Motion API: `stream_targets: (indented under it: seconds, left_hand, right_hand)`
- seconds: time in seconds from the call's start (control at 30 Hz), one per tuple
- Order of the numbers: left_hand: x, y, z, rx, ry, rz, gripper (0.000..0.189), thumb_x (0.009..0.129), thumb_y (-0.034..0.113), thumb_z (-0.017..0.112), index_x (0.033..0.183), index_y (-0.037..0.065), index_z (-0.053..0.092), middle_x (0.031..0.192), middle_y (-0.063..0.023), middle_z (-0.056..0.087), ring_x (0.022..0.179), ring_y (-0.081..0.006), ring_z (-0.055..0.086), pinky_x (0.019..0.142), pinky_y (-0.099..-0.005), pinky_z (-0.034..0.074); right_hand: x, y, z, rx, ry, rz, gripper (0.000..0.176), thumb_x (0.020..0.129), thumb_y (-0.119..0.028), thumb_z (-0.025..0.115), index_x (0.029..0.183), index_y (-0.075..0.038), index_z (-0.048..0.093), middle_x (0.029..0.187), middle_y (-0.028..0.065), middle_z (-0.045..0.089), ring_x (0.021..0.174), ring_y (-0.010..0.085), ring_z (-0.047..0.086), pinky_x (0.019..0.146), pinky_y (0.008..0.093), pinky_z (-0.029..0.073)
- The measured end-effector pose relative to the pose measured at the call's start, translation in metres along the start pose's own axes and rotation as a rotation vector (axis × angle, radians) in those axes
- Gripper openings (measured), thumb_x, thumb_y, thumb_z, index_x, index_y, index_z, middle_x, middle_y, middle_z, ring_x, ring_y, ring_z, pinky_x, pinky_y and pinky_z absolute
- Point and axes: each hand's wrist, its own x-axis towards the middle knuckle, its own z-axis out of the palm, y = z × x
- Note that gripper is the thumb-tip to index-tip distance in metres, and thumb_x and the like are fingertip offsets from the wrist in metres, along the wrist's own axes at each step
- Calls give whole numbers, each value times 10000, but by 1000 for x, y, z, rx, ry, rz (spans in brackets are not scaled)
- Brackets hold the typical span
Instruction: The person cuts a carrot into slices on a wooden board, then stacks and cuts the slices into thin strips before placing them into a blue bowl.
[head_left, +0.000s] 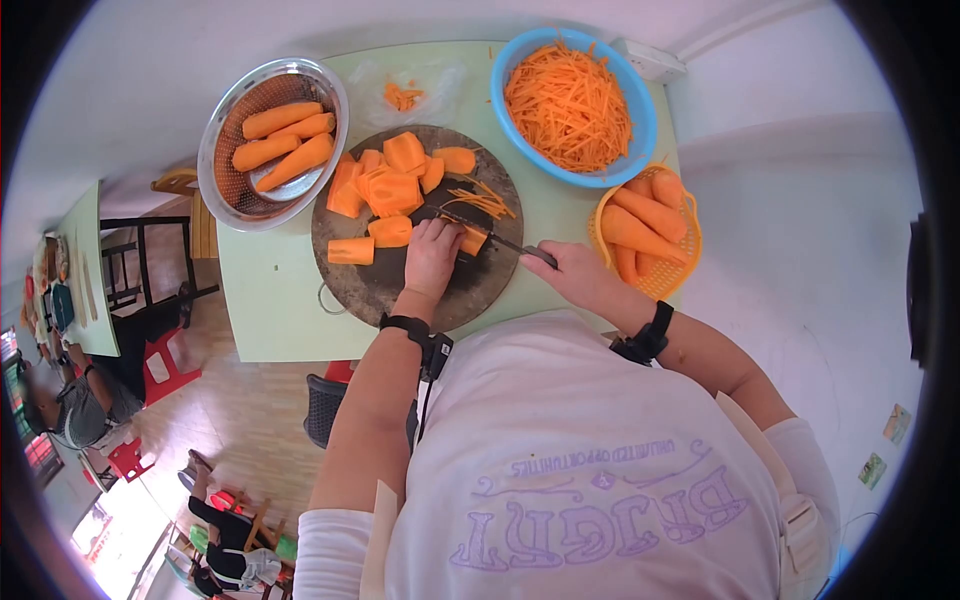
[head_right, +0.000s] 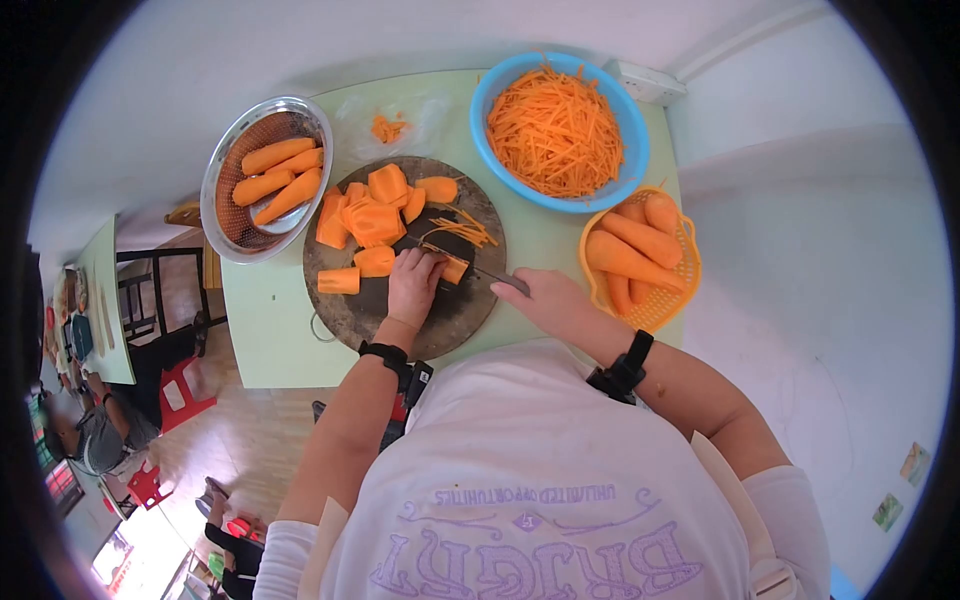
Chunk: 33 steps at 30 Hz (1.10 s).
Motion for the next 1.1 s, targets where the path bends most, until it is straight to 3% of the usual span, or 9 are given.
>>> stream_targets:
  seconds: [0.43, 0.93, 1.1]
  left_hand:
    - [-1, -1, 3, 16, 42, 13, 117, 769, 81, 708, 879, 90, 667, 854, -43, 607, 781, -253, 546, 723, -368, 466]
    - [-3, -1, 2, 12, 24, -19, 104, 762, 92, 711, 851, 92, 659, 849, -45, 591, 799, -261, 552, 728, -375, 468]
    - [-3, -4, 6, 9, 52, 0, 107, 753, 84, 710, 846, 95, 659, 846, -42, 601, 792, -258, 557, 729, -369, 472]
  right_hand:
    - [-2, -12, 2, -106, -41, 39, 498, 975, -465, 511, 908, 13, 637, 774, 231, 639, 759, 415, 618, 701, 458, 490]
    - [3, -21, 6, -195, -62, 82, 514, 981, -476, 489, 972, 17, 635, 836, 247, 656, 824, 426, 628, 738, 476, 496]
    - [9, 3, 15, -114, -34, 65, 488, 984, -450, 503, 960, 19, 637, 818, 241, 644, 791, 407, 623, 716, 459, 490]
